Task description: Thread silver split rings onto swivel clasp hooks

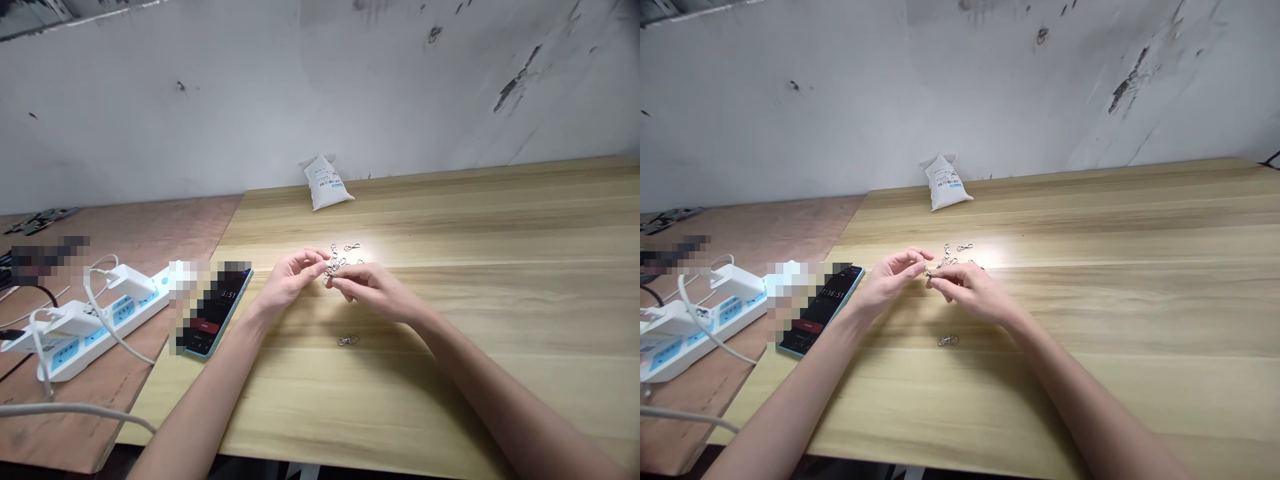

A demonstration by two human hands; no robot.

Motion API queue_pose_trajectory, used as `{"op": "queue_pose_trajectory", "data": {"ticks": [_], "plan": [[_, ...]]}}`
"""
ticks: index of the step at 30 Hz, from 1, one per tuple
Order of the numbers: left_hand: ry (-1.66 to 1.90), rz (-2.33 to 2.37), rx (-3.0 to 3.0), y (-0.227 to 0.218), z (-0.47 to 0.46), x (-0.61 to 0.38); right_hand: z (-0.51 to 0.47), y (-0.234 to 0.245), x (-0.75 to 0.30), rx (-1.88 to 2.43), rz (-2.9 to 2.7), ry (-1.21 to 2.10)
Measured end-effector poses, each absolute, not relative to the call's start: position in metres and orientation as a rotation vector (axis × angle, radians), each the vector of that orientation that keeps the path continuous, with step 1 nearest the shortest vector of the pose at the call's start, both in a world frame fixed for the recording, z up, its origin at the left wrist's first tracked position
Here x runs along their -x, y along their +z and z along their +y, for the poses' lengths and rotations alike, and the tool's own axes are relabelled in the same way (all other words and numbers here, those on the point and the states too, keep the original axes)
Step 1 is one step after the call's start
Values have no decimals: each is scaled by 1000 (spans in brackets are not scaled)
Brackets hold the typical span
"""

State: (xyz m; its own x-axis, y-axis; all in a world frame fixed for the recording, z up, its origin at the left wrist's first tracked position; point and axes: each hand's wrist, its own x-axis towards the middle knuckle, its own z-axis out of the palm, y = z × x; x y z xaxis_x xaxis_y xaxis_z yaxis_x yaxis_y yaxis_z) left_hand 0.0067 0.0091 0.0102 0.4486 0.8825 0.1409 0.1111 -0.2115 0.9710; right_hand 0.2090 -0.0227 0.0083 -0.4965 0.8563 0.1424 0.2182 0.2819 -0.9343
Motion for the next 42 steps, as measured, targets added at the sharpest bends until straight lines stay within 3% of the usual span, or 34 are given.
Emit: {"op": "queue_pose_trajectory", "data": {"ticks": [3, 7, 10, 17, 21, 26, 29, 42], "plan": [[1007, 953, -1968, 6, 12, -6, -19, 11, -217, 897, -1597, 1459], [1034, 1012, -2332, 0, 13, -7, -12, 11, -225, 1057, -1437, 1299], [1026, 1065, -2375, 0, 12, -9, -11, 11, -227, 1167, -1652, 1192], [1013, 1398, -2281, -6, 16, -3, -23, 18, -231, 1191, -2268, 1571], [895, 1402, -2315, -11, 20, 0, -29, 17, -223, 1331, -2443, 1296], [714, 1104, -2504, -10, 17, 0, -30, 12, -215, 1283, -2455, 1294], [621, 996, -2626, -13, 17, -1, -28, 11, -215, 1301, -2450, 1122], [701, 1057, -2594, -16, 16, -5, -28, 8, -210, 1304, -2471, 810]]}}
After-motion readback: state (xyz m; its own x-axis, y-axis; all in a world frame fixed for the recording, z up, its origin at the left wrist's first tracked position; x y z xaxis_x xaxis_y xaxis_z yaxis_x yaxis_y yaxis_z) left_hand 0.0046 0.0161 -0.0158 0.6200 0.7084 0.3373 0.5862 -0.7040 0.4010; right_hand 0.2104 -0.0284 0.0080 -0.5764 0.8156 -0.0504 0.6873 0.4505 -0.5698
